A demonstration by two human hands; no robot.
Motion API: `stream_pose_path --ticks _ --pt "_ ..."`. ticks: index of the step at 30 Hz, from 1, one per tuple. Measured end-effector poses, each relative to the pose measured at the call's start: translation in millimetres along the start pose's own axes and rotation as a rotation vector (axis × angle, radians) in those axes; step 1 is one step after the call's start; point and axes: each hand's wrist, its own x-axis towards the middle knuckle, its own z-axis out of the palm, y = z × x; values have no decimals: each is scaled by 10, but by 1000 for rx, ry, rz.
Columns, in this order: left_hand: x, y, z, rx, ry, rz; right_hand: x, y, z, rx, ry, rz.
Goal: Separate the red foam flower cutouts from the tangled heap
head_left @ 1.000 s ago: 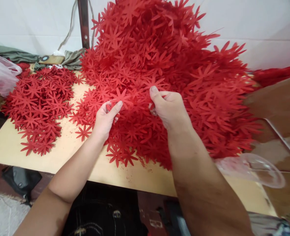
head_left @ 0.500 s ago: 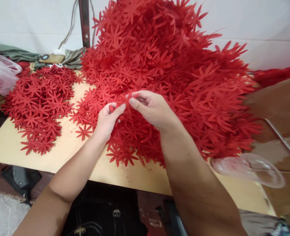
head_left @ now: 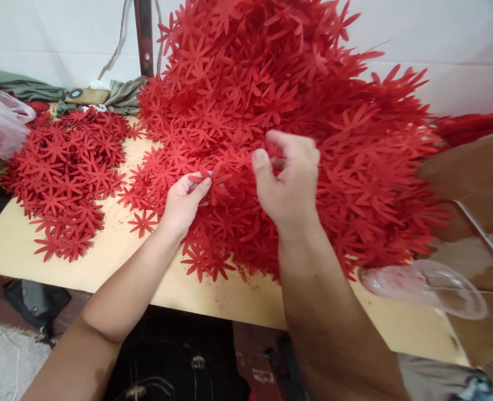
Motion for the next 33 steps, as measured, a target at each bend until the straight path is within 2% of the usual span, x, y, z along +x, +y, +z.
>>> stream_pose_path --ticks 1,4,6,8,11,15,19,21,23,28,33 --pt "5 -4 4 13 17 13 -52 -97 20 99 -12 44" --pt "4 -14 12 81 -6 42 -173 -301 123 445 -208 216" --pt "-5 -18 10 131 -21 63 -209 -336 186 598 -300 311" --pt "-15 -21 4 170 -13 68 -215 -316 217 674 -338 351" --pt "-29 -22 -1 159 -52 44 -197 -260 216 707 -275 350" --pt "-33 -19 3 109 -120 32 -166 -176 196 712 -63 361" --pt "-11 -24 1 100 -101 27 -152 -77 182 737 100 393" --pt "1 -27 -1 125 -85 22 -157 -48 175 781 140 401" --pt "8 -25 0 166 -73 20 -167 -44 163 800 134 403" --pt "-4 -4 14 253 -9 68 -189 -105 112 847 -12 417" --pt "-15 -31 23 260 -67 20 -217 -207 144 825 -109 451"
